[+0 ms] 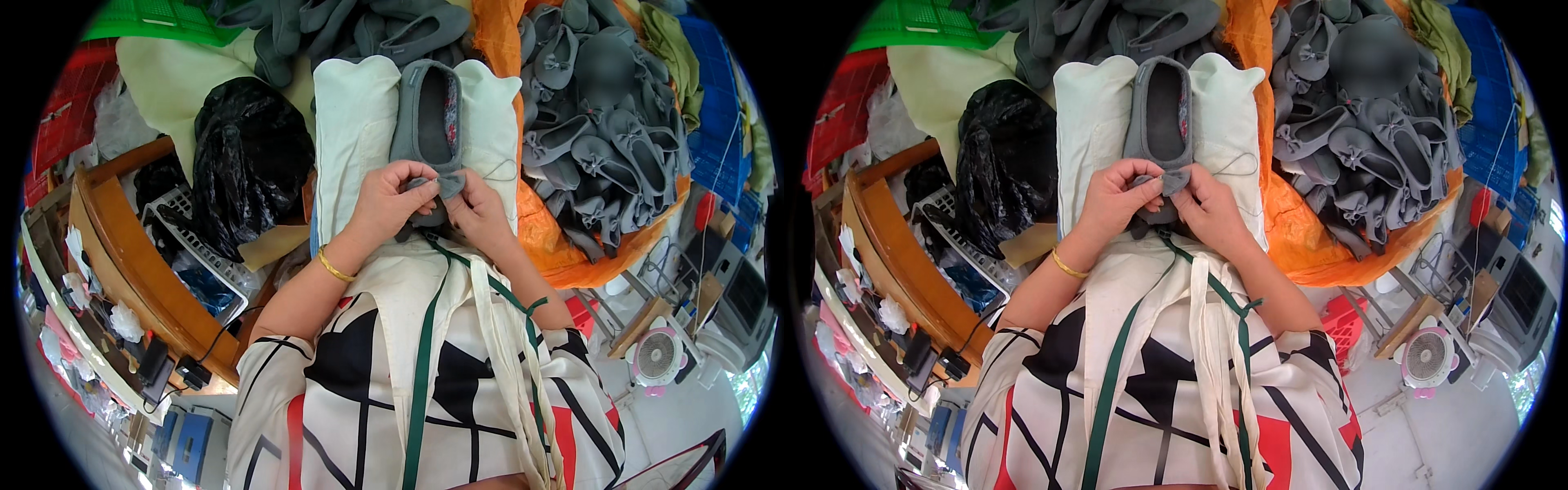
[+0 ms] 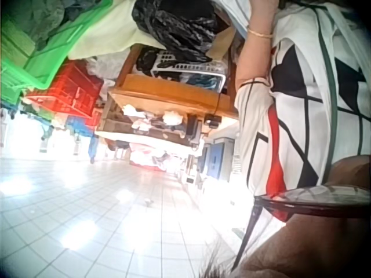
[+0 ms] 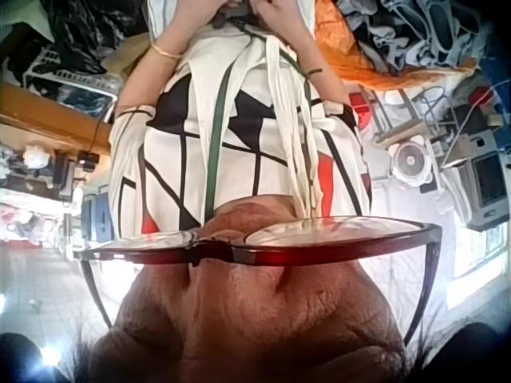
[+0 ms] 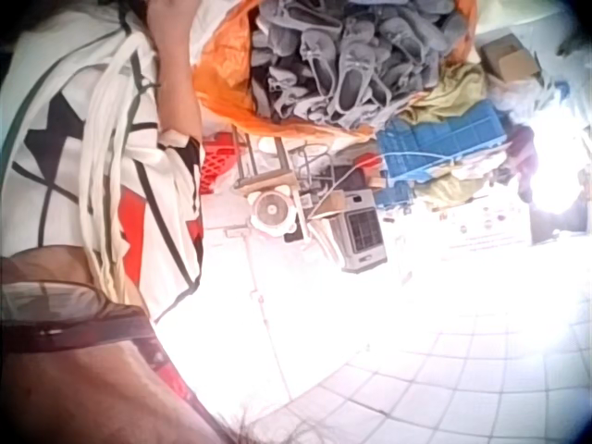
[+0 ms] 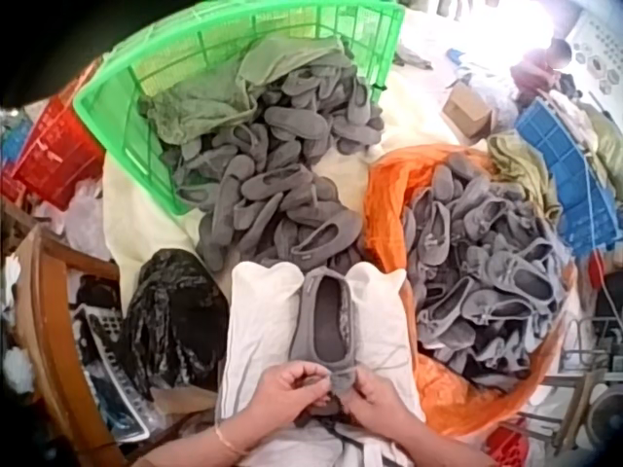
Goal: The person sews a decorative bow onto the toe of a grey slip-on shoe using a needle and thread. They repeatedly pull the thread through the fabric, tie knots, and trim excess thread. After finishing one shoe, they place it aside and pick up another shoe to repeat the process.
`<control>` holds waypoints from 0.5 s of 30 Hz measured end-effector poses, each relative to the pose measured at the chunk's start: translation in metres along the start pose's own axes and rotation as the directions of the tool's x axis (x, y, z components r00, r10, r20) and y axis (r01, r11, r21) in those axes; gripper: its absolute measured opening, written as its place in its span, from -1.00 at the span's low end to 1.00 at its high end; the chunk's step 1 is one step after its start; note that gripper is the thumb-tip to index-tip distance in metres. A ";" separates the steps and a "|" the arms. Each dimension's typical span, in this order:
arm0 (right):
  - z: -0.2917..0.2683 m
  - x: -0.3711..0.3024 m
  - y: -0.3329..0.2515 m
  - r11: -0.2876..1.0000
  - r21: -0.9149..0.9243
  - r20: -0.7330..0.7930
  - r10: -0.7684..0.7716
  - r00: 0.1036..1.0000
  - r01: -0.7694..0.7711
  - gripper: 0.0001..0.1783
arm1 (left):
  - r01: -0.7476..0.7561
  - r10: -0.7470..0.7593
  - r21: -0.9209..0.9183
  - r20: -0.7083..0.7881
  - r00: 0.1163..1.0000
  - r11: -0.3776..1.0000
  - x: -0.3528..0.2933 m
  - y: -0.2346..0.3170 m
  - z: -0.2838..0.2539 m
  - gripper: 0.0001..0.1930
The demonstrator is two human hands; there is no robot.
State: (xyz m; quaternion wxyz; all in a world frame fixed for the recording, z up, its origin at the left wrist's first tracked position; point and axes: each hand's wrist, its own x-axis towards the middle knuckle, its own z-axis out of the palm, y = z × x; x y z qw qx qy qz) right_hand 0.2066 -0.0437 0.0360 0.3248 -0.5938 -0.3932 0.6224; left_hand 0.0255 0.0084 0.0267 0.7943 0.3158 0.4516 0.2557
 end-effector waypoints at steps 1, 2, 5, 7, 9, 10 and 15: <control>0.000 0.000 0.006 0.997 -0.026 -0.011 -0.073 0.997 0.073 -0.88 | 0.005 -0.005 -0.009 0.005 1.000 1.000 0.000 -0.001 -0.001 -0.83; 0.000 -0.001 0.009 0.988 -0.052 -0.021 -0.146 0.989 0.145 -0.87 | 0.010 -0.010 -0.018 0.009 1.000 1.000 -0.001 -0.002 -0.001 -0.83; -0.004 -0.003 0.011 0.988 -0.034 0.014 -0.152 0.988 0.153 -0.83 | 0.010 -0.007 -0.075 0.032 0.999 0.997 -0.002 -0.002 0.000 -0.84; -0.006 -0.003 0.011 0.987 -0.005 0.030 -0.162 0.986 0.162 -0.82 | 0.004 -0.003 -0.083 0.016 1.000 0.997 -0.004 -0.001 0.002 -0.84; -0.007 -0.003 0.012 0.986 0.017 0.042 -0.165 0.985 0.164 -0.81 | -0.002 0.003 -0.086 0.007 1.000 0.996 -0.005 -0.001 0.003 -0.85; -0.007 -0.003 0.012 0.987 0.025 0.045 -0.162 0.986 0.161 -0.80 | -0.005 0.006 -0.085 0.007 1.000 0.996 -0.005 -0.002 0.003 -0.85; -0.008 -0.003 0.011 0.989 0.026 0.058 -0.149 0.987 0.148 -0.79 | -0.011 0.011 -0.084 -0.003 1.000 0.996 -0.007 -0.003 0.003 -0.85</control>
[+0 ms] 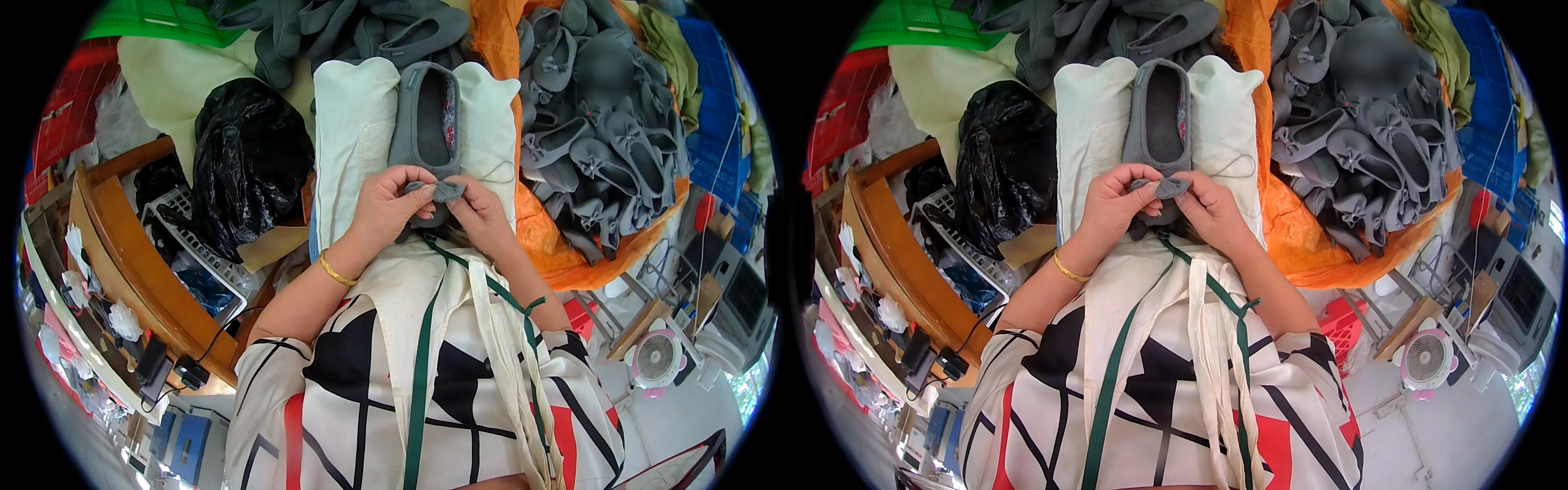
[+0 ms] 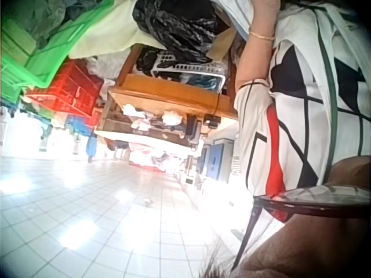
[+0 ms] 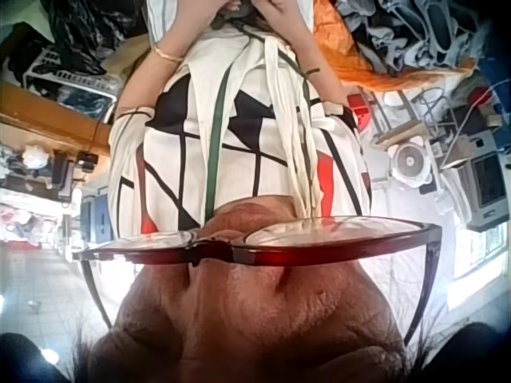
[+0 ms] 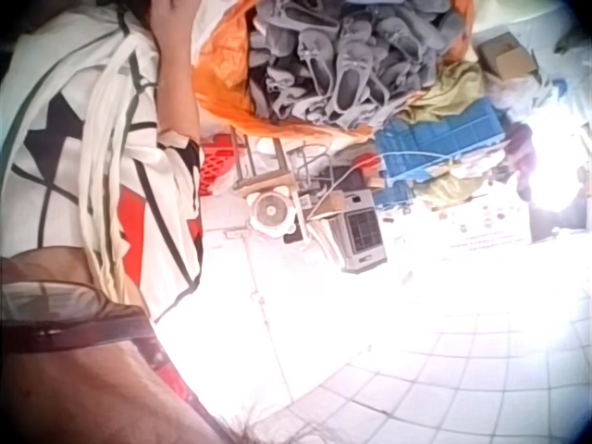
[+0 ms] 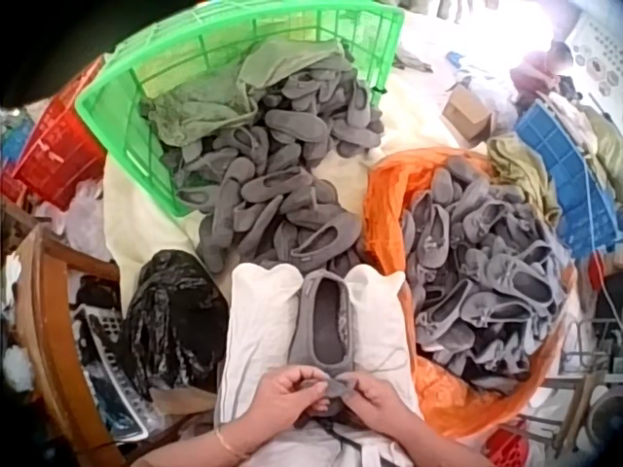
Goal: The person sews a decorative bow onto the toe of a grey slip-on shoe using a needle and thread. They repeatedly pull the thread through the fabric, tie knots, and trim excess thread. After finishing one shoe, they place it aside and pick up another shoe to repeat the process.
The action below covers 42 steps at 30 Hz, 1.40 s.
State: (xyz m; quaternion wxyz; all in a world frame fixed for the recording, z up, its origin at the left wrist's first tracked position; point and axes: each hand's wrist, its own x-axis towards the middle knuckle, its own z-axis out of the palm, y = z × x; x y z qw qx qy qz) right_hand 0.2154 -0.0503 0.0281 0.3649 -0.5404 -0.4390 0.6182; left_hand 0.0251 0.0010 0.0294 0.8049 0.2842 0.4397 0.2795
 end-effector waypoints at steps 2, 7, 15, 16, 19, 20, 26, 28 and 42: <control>-0.001 0.000 0.001 1.000 -0.007 0.004 0.002 1.000 -0.002 -0.78 | -0.004 0.004 -0.014 -0.001 1.000 1.000 -0.001 -0.001 0.000 -0.84; -0.002 0.000 0.002 1.000 -0.010 0.011 -0.011 1.000 0.011 -0.78 | -0.015 0.015 -0.035 -0.002 1.000 0.999 -0.001 -0.003 -0.001 -0.83; -0.001 0.001 0.010 0.994 -0.045 0.019 -0.094 0.995 0.095 -0.77 | -0.013 0.014 -0.055 0.008 1.000 0.998 -0.001 -0.003 -0.003 -0.83; 0.000 0.001 0.011 0.995 -0.049 0.011 -0.089 0.996 0.089 -0.78 | -0.011 0.012 -0.059 0.010 1.000 0.998 -0.001 -0.003 -0.003 -0.84; 0.002 0.001 0.007 0.999 -0.044 0.005 -0.015 1.000 0.015 -0.80 | -0.007 0.008 -0.063 0.004 1.000 0.998 0.000 -0.005 -0.004 -0.84; 0.002 0.001 0.004 0.999 -0.039 0.006 0.019 1.000 -0.019 -0.81 | -0.006 0.006 -0.063 0.001 1.000 0.998 0.000 -0.006 -0.004 -0.84; 0.002 0.005 -0.002 0.993 0.048 0.041 0.107 0.993 -0.109 -0.84 | -0.006 0.006 -0.012 0.003 1.000 1.000 -0.001 -0.005 -0.002 -0.85; -0.001 0.008 -0.005 0.990 0.045 0.074 0.132 0.989 -0.135 -0.78 | -0.005 0.005 -0.004 0.004 1.000 1.000 0.000 -0.005 -0.001 -0.85; -0.024 0.018 -0.038 0.940 0.172 0.293 0.236 0.926 -0.294 -0.42 | 0.066 -0.072 0.153 0.036 0.997 0.986 0.005 -0.002 -0.001 -0.87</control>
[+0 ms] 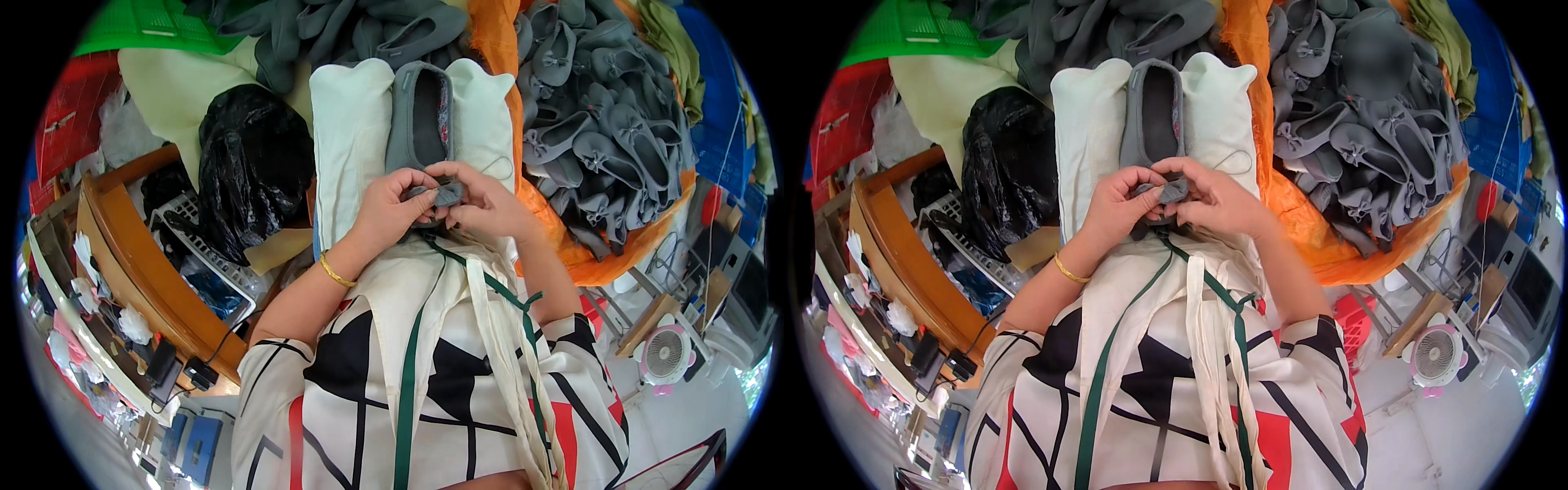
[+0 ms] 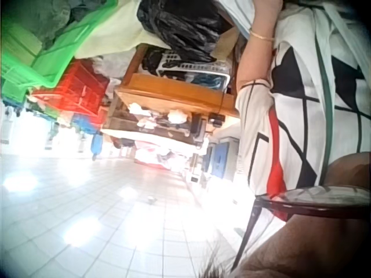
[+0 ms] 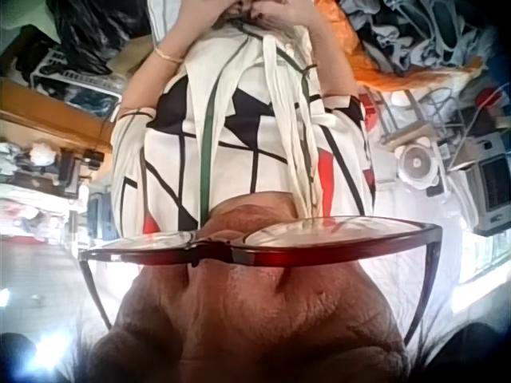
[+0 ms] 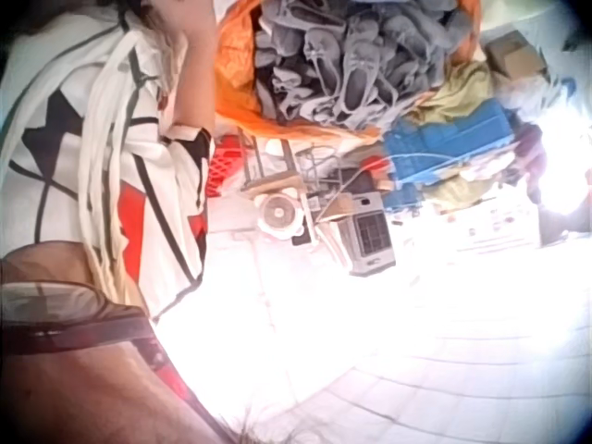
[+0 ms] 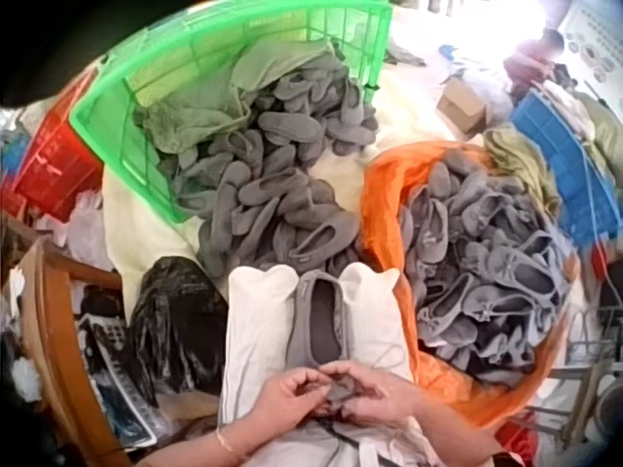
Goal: The person sews a decorative bow onto the toe of a grey slip-on shoe using a needle and thread. They repeatedly pull the thread through the fabric, tie knots, and trim excess thread. After finishing one shoe, they place it aside and pick up another shoe to repeat the process.
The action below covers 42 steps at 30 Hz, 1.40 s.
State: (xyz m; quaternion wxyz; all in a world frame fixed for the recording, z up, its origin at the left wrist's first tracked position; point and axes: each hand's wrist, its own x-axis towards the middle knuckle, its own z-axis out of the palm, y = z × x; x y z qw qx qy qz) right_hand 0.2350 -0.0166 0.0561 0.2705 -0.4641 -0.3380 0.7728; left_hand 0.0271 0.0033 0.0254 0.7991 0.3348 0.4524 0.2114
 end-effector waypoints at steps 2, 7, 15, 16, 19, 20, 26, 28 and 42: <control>-0.016 -0.002 -0.015 0.988 -0.115 -0.049 0.094 0.994 -0.099 -0.48 | -0.015 0.014 -0.035 -0.011 1.000 0.999 -0.003 0.005 0.001 -0.87; -0.015 0.017 -0.007 0.668 -0.714 -0.172 -0.454 0.874 0.207 -0.81 | -0.026 0.026 0.067 0.002 1.000 0.997 -0.006 0.008 0.001 -0.87; 0.016 0.032 0.039 0.838 -0.483 -0.121 -0.352 0.928 0.254 -0.83 | 0.082 -0.087 0.223 0.011 0.996 0.971 -0.021 0.033 -0.012 -0.89; 0.021 0.028 0.041 0.887 -0.420 -0.133 -0.268 0.954 0.191 -0.84 | 0.096 -0.098 0.219 -0.002 0.995 0.971 -0.022 0.027 -0.013 -0.88; 0.024 0.015 0.029 0.963 -0.215 -0.309 -0.226 0.924 0.163 -0.87 | 0.097 -0.093 0.195 -0.029 0.995 0.976 -0.024 0.021 -0.012 -0.85; 0.021 0.014 0.030 0.935 -0.250 -0.298 -0.321 0.899 0.252 -0.87 | 0.090 -0.085 0.185 -0.036 0.996 0.979 -0.024 0.020 -0.012 -0.85; 0.031 0.004 0.021 0.595 -0.708 -0.120 -0.633 0.765 0.382 -0.93 | 0.055 -0.048 0.217 -0.038 0.998 0.975 -0.025 0.015 -0.004 -0.83; 0.034 0.006 0.026 0.454 -0.787 -0.057 -0.727 0.684 0.417 -0.90 | 0.013 -0.007 0.277 -0.023 1.000 0.961 -0.026 0.013 -0.004 -0.84; -0.004 -0.033 -0.014 0.850 0.396 -0.337 -0.219 0.916 0.349 -0.76 | -0.439 0.421 0.729 0.226 0.878 0.525 -0.043 0.011 0.000 -0.78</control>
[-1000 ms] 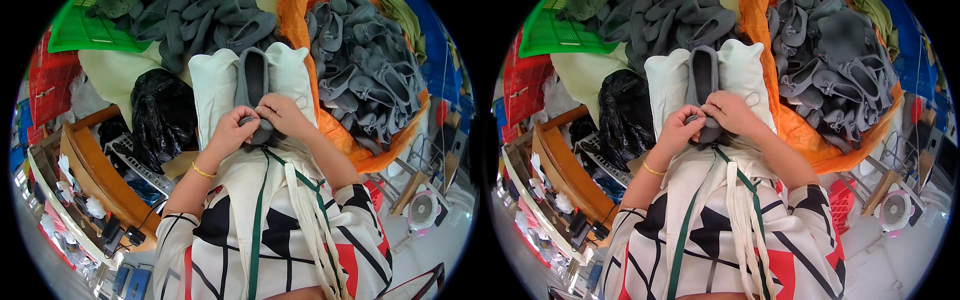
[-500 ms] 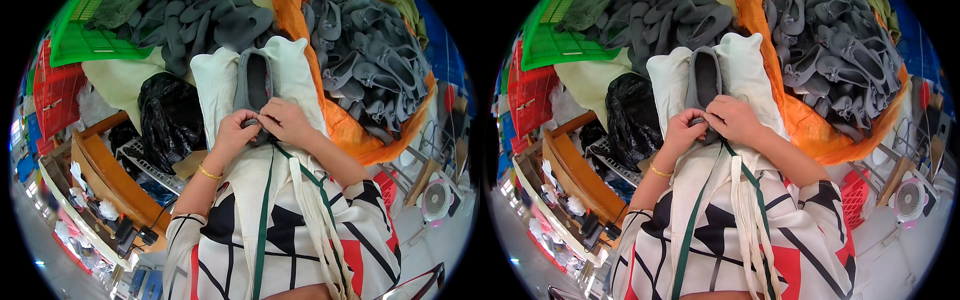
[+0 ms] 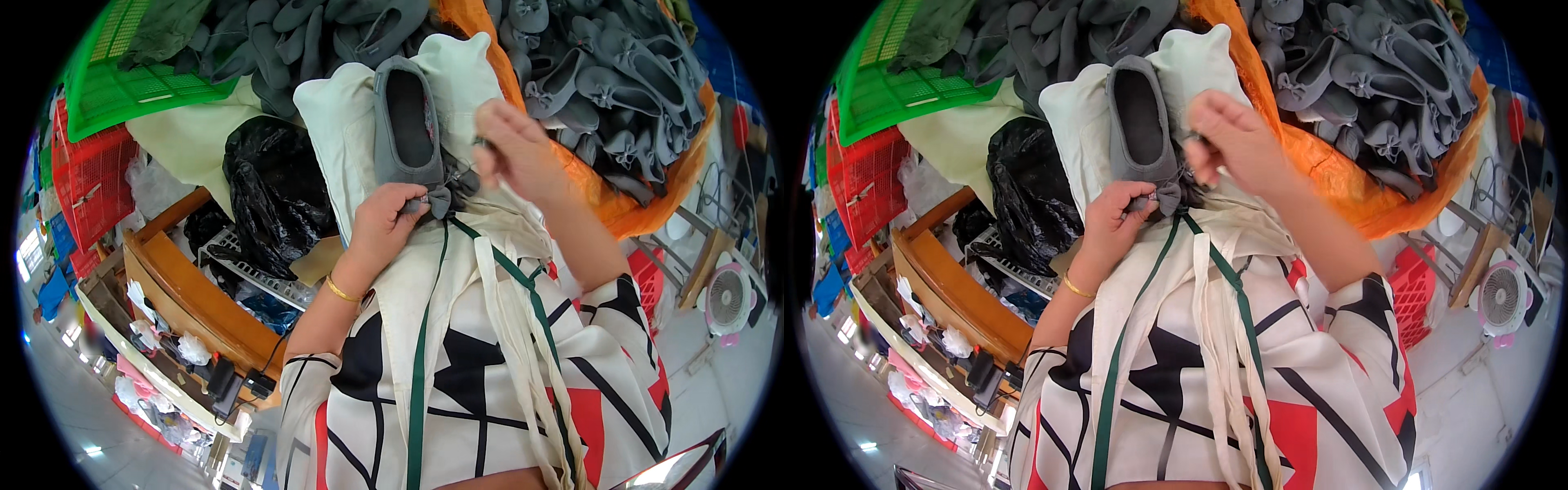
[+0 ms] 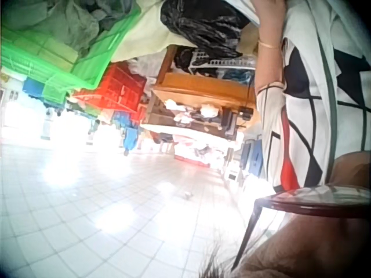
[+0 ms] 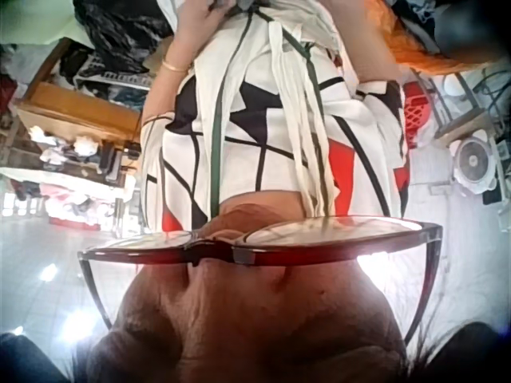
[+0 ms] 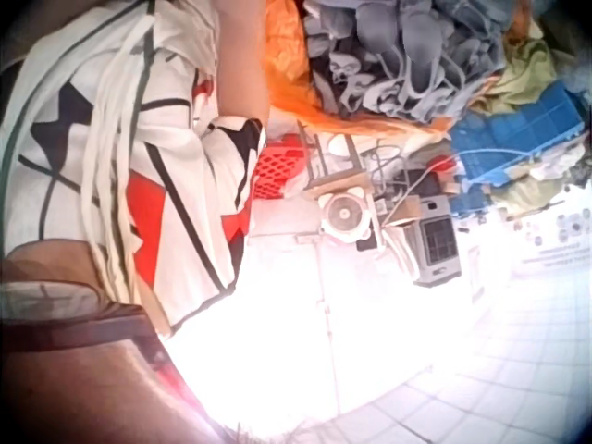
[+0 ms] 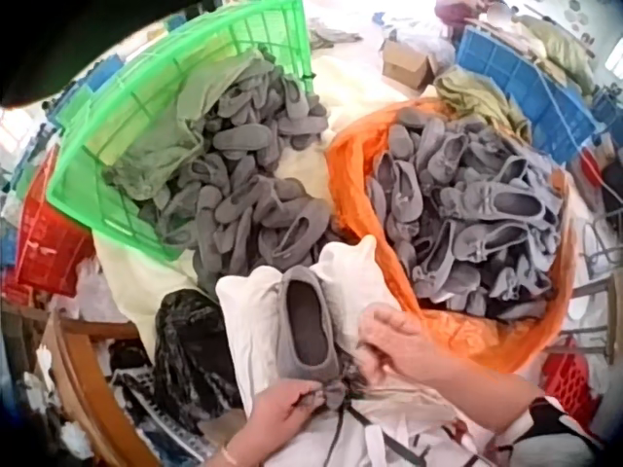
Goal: The person sews a decorative bow onto the toe of a grey slip-on shoe using a needle and thread. They repeatedly pull the thread through the fabric, tie knots, and trim excess thread. After finishing one shoe, they place it aside and pick up another shoe to repeat the process.
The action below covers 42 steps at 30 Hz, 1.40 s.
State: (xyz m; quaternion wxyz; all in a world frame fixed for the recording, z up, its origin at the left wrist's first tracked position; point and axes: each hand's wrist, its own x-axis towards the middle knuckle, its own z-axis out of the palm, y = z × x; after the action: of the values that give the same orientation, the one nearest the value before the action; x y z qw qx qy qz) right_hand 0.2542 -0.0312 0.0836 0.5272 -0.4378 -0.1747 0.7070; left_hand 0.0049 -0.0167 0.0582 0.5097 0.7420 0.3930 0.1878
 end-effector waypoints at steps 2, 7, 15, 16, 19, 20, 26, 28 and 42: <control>-0.013 -0.007 -0.020 0.993 -0.038 -0.115 -0.112 0.987 0.108 -0.78 | -0.078 0.080 0.069 -0.033 0.996 0.995 -0.005 -0.001 0.001 -0.77; -0.086 -0.023 -0.084 0.830 0.430 -0.308 -0.235 0.922 0.355 -0.74 | -0.130 0.138 0.114 -0.063 0.988 0.985 -0.009 -0.006 0.002 -0.76; -0.138 -0.022 -0.083 0.723 0.043 -0.610 -0.528 0.591 0.690 -0.87 | -0.126 0.135 0.096 -0.097 0.986 0.987 -0.002 -0.008 0.005 -0.77; -0.115 -0.008 -0.068 0.772 -0.063 -0.546 -0.557 0.625 0.633 -0.91 | -0.110 0.122 0.103 -0.121 0.985 0.989 -0.006 -0.010 0.007 -0.77; -0.055 0.007 -0.010 0.912 -0.165 -0.329 -0.409 0.851 0.375 -0.83 | -0.097 0.107 0.093 -0.115 0.987 0.991 -0.005 -0.008 0.005 -0.77; -0.029 0.002 0.002 0.948 -0.252 -0.167 -0.239 0.957 0.193 -0.84 | -0.094 0.104 0.091 -0.106 0.989 0.991 -0.004 -0.007 0.004 -0.77; 0.009 0.014 0.083 0.630 -0.761 0.139 -0.081 0.987 0.159 -0.89 | -0.193 0.210 0.133 -0.126 0.970 0.972 -0.007 -0.016 0.009 -0.67; 0.011 0.016 0.079 0.676 -0.731 0.119 -0.011 0.993 0.095 -0.88 | -0.185 0.207 0.153 -0.146 0.967 0.971 -0.011 -0.019 0.009 -0.64; 0.021 -0.004 0.042 0.274 -0.941 0.212 0.026 0.977 0.197 -0.82 | -0.321 0.397 0.380 -0.140 0.907 0.867 -0.011 -0.017 0.000 -0.67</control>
State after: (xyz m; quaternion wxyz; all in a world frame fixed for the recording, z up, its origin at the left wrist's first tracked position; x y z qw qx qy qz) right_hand 0.2124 -0.0464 0.0671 0.1773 -0.5882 -0.6354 0.4677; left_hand -0.0084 -0.0221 0.0438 0.2806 0.8561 0.3267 0.2858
